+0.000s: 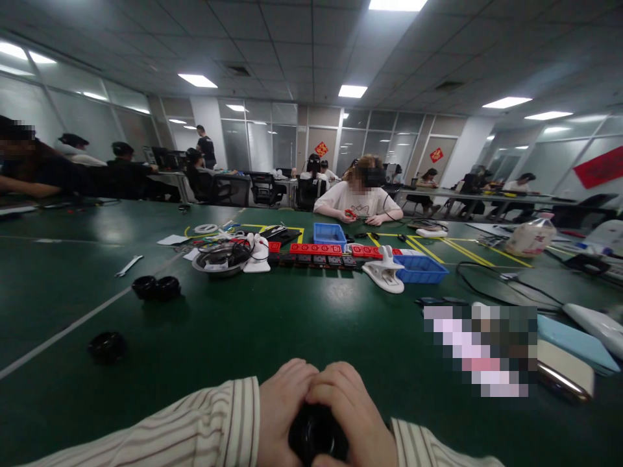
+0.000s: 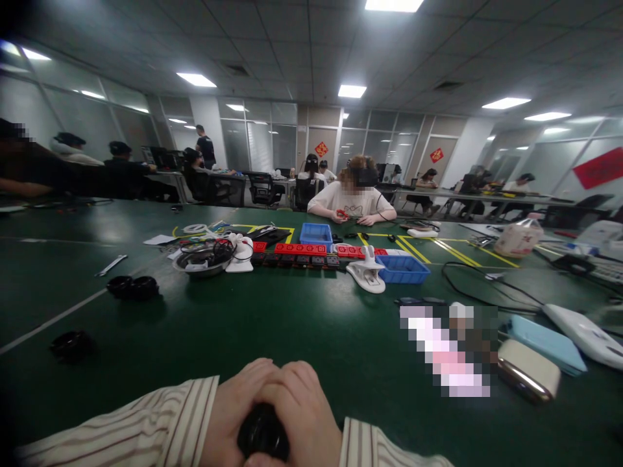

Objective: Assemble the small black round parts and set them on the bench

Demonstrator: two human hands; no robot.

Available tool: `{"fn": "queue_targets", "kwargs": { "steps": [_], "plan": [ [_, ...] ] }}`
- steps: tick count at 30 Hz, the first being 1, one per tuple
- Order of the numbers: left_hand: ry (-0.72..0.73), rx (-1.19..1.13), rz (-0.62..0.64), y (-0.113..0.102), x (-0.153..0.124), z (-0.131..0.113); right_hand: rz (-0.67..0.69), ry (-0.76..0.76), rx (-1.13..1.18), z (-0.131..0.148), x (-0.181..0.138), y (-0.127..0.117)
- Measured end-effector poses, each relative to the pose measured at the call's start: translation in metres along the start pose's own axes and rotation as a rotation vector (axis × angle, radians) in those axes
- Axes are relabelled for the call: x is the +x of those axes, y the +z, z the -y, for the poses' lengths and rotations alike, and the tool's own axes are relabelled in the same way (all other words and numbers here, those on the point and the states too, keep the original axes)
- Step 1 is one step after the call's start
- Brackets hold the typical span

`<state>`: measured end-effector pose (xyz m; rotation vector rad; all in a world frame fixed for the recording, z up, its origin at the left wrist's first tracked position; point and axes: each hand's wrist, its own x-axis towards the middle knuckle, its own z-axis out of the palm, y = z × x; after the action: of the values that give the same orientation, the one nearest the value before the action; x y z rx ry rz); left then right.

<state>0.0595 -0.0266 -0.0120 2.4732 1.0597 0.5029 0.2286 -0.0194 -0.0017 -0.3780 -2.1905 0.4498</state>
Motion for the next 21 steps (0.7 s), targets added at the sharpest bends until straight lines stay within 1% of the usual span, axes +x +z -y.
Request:
{"fn": "queue_targets", "kwargs": {
  "steps": [3, 7, 10, 13, 18, 21],
  "plan": [
    [-0.02, 0.002, -0.039, 0.003, -0.003, -0.002, -0.042, 0.084, -0.031, 0.002, -0.002, 0.003],
    [-0.027, 0.046, -0.047, 0.008, -0.005, -0.004, -0.005, 0.075, -0.131, 0.001, -0.006, 0.008],
    [-0.026, 0.057, -0.021, 0.009, -0.005, -0.004, 0.058, 0.014, -0.17, -0.001, -0.008, 0.009],
    [-0.01, 0.016, -0.009, 0.008, -0.003, -0.002, 0.105, -0.056, -0.138, -0.002, -0.007, 0.007],
    [0.037, -0.037, 0.022, 0.005, 0.001, 0.003, 0.186, -0.226, -0.117, -0.004, -0.001, 0.004],
    [0.049, -0.06, 0.045, 0.0, 0.001, 0.003, 0.199, -0.324, -0.131, -0.005, 0.002, 0.002]
  ]
}}
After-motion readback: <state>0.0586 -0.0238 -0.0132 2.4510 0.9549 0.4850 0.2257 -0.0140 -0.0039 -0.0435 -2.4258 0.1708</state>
